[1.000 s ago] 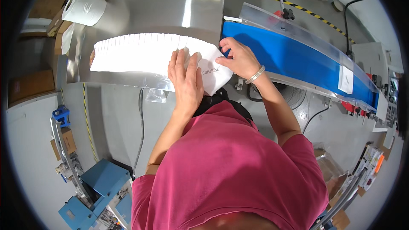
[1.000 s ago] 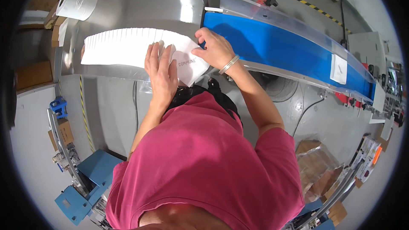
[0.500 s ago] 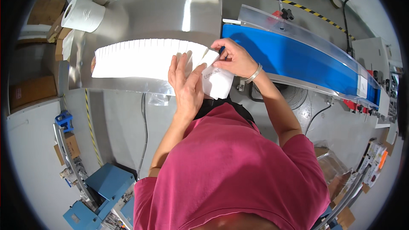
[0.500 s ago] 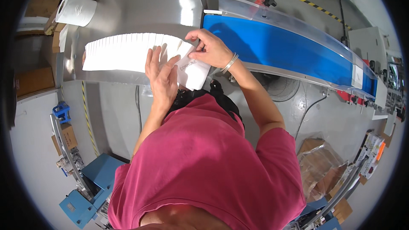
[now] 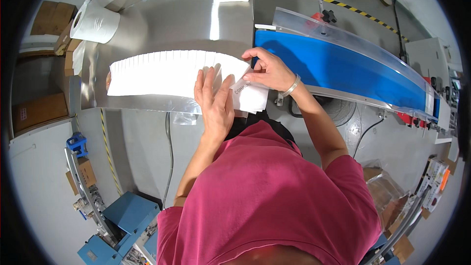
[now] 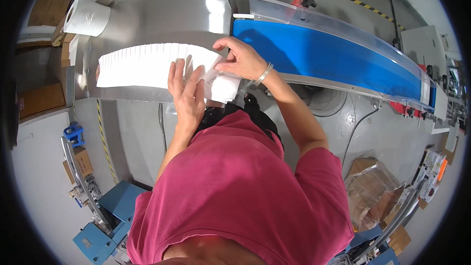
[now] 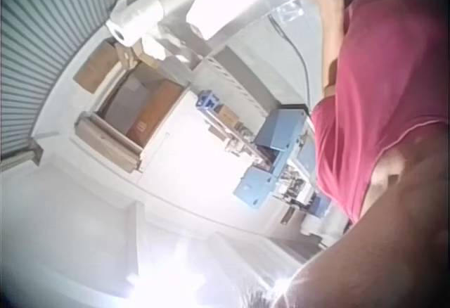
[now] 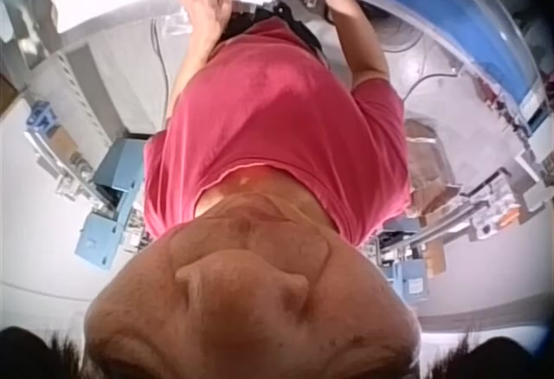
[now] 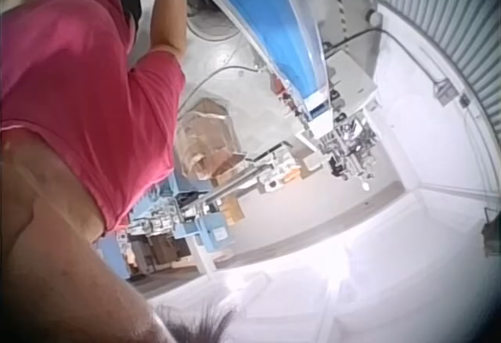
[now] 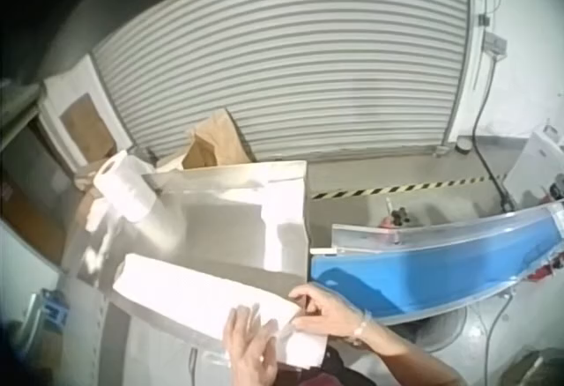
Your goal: Transferring stacks of paper filters from an industrial machine to a conveyor belt for packaging.
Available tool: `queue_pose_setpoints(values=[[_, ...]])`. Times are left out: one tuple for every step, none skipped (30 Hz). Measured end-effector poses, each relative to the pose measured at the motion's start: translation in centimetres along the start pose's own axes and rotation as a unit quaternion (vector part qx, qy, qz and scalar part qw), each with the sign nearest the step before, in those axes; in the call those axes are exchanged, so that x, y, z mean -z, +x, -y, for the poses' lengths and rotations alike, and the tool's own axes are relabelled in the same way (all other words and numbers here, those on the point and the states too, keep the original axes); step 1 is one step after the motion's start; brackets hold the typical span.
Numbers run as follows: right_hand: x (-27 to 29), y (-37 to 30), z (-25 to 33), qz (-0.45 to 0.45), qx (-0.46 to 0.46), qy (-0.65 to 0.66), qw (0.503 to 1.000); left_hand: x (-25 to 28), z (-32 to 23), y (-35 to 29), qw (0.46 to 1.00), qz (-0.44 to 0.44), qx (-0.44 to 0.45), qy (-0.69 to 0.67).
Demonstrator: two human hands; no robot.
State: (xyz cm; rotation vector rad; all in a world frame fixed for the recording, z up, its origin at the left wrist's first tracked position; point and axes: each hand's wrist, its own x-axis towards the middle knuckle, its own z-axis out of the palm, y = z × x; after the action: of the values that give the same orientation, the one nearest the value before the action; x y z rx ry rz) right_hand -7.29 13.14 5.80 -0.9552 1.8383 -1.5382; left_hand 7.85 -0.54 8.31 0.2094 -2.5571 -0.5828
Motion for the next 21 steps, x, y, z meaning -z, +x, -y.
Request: queue_pose_setpoints(values=[[0.0, -0.1, -0.2, 0.0, 0.0, 0.0, 1.0, 0.0, 0.0, 0.0, 1.0, -0.001, -0.005, 0.002], [0.0, -0.2, -0.6, -0.001, 0.003, 0.032, 0.999, 0.0, 0.0, 0.1, 1.0, -0.001, -0.006, 0.002], [-0.1, -0.2, -0.9, -0.001, 0.005, 0.064, 0.998, 0.1, -0.1, 0.1, 1.0, 0.0, -0.008, -0.004], [-0.2, -0.2, -1.2, -0.001, 0.005, 0.063, 0.998, 0.0, -0.1, 0.1, 1.0, 0.001, -0.009, -0.011], [-0.2, -0.2, -1.4, 0.008, 0.004, 0.081, 0.997, 0.0, -0.1, 0.1, 1.0, 0.001, -0.01, -0.011], [-0.2, -0.2, -1.6, 0.016, 0.004, 0.098, 0.995, 0.0, -0.1, 0.1, 1.0, -0.002, -0.011, -0.016], [-0.2, -0.1, -1.8, 0.014, 0.004, 0.098, 0.995, 0.0, -0.2, 0.1, 1.0, -0.004, -0.014, -0.021], [-0.1, 0.0, -2.0, 0.021, 0.018, 0.064, 0.998, -0.1, -0.2, 0.1, 1.0, -0.004, -0.015, -0.022], [0.0, 0.0, -2.1, 0.028, 0.032, 0.03, 0.999, -0.1, -0.1, 0.1, 1.0, -0.004, -0.019, -0.012], [0.2, -0.1, -2.0, 0.026, 0.031, 0.031, 0.999, -0.1, -0.1, 0.1, 1.0, -0.003, -0.023, -0.003], [0.5, -0.3, -1.7, 0.026, 0.046, -0.031, 0.998, 0.1, -0.2, 0.2, 1.0, -0.002, -0.025, -0.004], [0.7, -0.5, -1.6, 0.027, 0.059, -0.092, 0.994, 0.3, -0.4, 0.2, 1.0, -0.005, -0.008, -0.013], [0.8, -0.6, -2.0, 0.024, 0.057, -0.093, 0.994, 0.4, -0.5, 0.2, 1.0, -0.008, 0.008, -0.024], [1.0, -0.7, -2.7, -0.033, 0.108, -0.122, 0.986, 0.4, -0.4, 0.2, 1.0, -0.004, 0.007, -0.013], [1.2, -1.0, -3.3, -0.09, 0.158, -0.151, 0.972, 0.3, -0.3, 0.3, 1.0, -0.003, 0.005, -0.016], [1.5, -1.7, -3.5, -0.077, 0.005, -0.011, 0.997, 0.3, -0.1, 0.3, 1.0, -0.013, 0.004, 0.008], [2.3, -2.0, -4.5, -0.131, -0.087, 0.012, 0.987, 0.1, -0.1, 0.5, 0.999, -0.024, 0.0, 0.029], [3.2, -2.3, -6.7, -0.204, -0.107, 0.002, 0.973, 0.1, -0.3, 0.5, 0.999, -0.021, -0.003, 0.043], [3.7, -2.7, -4.6, -0.293, -0.126, -0.072, 0.945, 0.0, -0.2, 0.5, 0.999, -0.02, -0.004, 0.04], [4.7, -3.0, -6.7, -0.366, -0.092, -0.175, 0.909, -0.1, -0.1, 0.5, 0.999, -0.021, 0.002, 0.04], [5.7, -3.6, -6.7, -0.405, -0.126, -0.193, 0.885, -0.2, 0.0, 0.4, 0.999, -0.022, 0.007, 0.04]])
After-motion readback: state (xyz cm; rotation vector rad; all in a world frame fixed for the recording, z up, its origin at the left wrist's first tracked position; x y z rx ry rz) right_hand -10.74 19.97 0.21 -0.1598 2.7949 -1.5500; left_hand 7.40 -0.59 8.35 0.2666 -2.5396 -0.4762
